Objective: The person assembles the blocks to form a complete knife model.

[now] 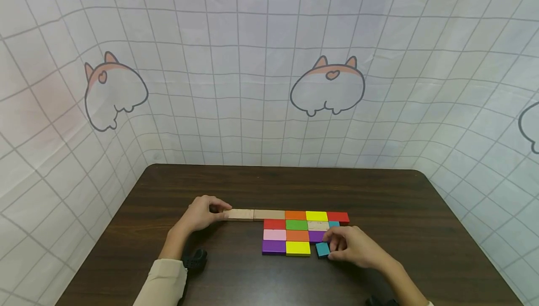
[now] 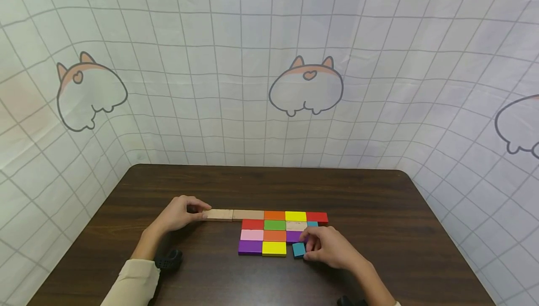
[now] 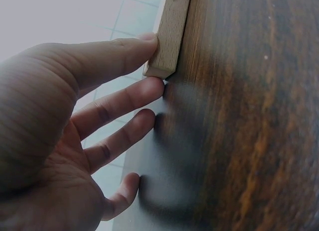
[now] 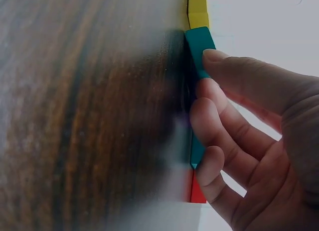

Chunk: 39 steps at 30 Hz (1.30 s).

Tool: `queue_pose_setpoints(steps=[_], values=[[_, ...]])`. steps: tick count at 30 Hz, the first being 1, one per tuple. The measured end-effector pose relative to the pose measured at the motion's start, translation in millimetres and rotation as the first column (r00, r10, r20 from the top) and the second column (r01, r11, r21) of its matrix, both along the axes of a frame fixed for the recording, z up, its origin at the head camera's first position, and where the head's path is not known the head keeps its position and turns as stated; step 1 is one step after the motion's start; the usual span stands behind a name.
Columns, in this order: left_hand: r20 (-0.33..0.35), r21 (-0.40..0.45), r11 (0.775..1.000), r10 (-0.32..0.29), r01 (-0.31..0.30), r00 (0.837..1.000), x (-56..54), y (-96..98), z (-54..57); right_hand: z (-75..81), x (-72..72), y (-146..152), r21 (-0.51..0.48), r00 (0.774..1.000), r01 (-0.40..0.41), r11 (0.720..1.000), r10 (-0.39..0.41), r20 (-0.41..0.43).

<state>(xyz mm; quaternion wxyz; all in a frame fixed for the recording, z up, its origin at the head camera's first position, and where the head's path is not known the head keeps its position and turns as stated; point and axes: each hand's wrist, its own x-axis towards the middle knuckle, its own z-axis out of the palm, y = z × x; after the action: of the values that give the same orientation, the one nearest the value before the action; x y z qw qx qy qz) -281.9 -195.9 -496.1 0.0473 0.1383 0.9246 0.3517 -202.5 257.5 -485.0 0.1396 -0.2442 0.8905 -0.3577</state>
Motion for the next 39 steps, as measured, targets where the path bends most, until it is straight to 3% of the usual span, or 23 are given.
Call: queue_pose_setpoints(steps=[39], values=[[0.012,0.027,1.000,-0.007,0.007,1.000,0.6,0.1,0.5,0.0,-2.8,-16.7,0.034,0.999,0.001,0.999,0.001,-0.039]])
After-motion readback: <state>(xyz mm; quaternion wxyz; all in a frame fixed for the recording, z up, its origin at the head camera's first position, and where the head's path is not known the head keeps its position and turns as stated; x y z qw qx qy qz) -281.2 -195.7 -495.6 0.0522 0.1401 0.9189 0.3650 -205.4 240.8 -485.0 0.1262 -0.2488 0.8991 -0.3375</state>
